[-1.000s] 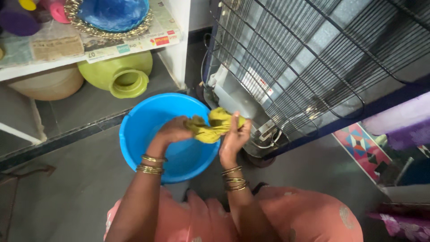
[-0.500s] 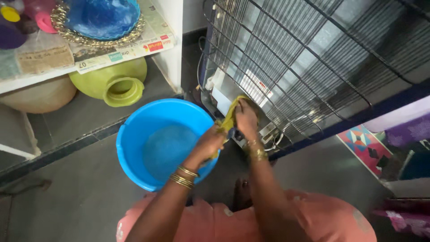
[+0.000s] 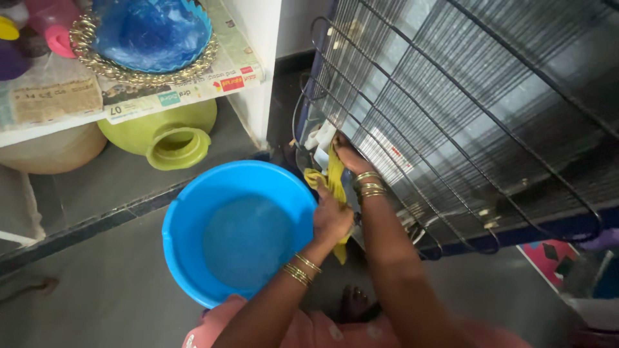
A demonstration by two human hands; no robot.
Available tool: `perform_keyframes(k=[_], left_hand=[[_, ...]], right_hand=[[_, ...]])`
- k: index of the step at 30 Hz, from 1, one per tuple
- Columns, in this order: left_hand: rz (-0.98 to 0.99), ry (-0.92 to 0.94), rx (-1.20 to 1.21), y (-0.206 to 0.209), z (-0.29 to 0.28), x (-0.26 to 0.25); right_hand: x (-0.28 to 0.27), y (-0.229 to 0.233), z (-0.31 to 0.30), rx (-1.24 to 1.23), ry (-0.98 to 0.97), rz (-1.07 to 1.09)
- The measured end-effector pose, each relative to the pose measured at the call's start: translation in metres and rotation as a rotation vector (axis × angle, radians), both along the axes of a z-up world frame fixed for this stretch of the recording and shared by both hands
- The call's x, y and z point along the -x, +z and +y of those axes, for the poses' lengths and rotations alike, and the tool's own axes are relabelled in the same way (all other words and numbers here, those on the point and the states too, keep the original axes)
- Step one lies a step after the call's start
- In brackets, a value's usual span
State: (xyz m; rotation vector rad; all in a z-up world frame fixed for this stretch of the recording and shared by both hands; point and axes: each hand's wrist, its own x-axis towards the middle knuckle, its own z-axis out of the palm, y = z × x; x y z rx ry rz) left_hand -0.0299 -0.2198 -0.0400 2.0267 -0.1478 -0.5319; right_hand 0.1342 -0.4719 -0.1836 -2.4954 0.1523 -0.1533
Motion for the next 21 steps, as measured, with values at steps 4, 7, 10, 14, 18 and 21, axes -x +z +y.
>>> perform_keyframes(k=[4, 7, 10, 14, 18, 21], left_hand=[[-0.234, -0.014, -0.023, -0.002, 0.008, 0.008], [-0.086, -0.206, -0.082, -0.019, 0.006, 0.009], [-0.340, -0.215, -0.003, -0.052, 0.000, 0.000], [-0.362, -0.172, -0.036, -0.078, -0.006, 0.000], [-0.267, -0.160, -0.088, -0.055, 0.003, 0.006], [-0.331, -0.107, -0.007, -0.030, 0.013, 0.004]], right_hand=[[-0.032, -0.007, 0.009, -0.068, -0.007, -0.181], [-0.016, -0.013, 0.012, -0.213, 0.023, -0.187], [0.009, -0.007, 0.014, 0.126, 0.025, -0.201], [0.080, 0.015, 0.039, 0.487, -0.254, 0.140], [0.135, 0.050, 0.054, 0.250, -0.569, 0.102], [0.154, 0.048, 0.048, 0.235, -0.546, 0.214]])
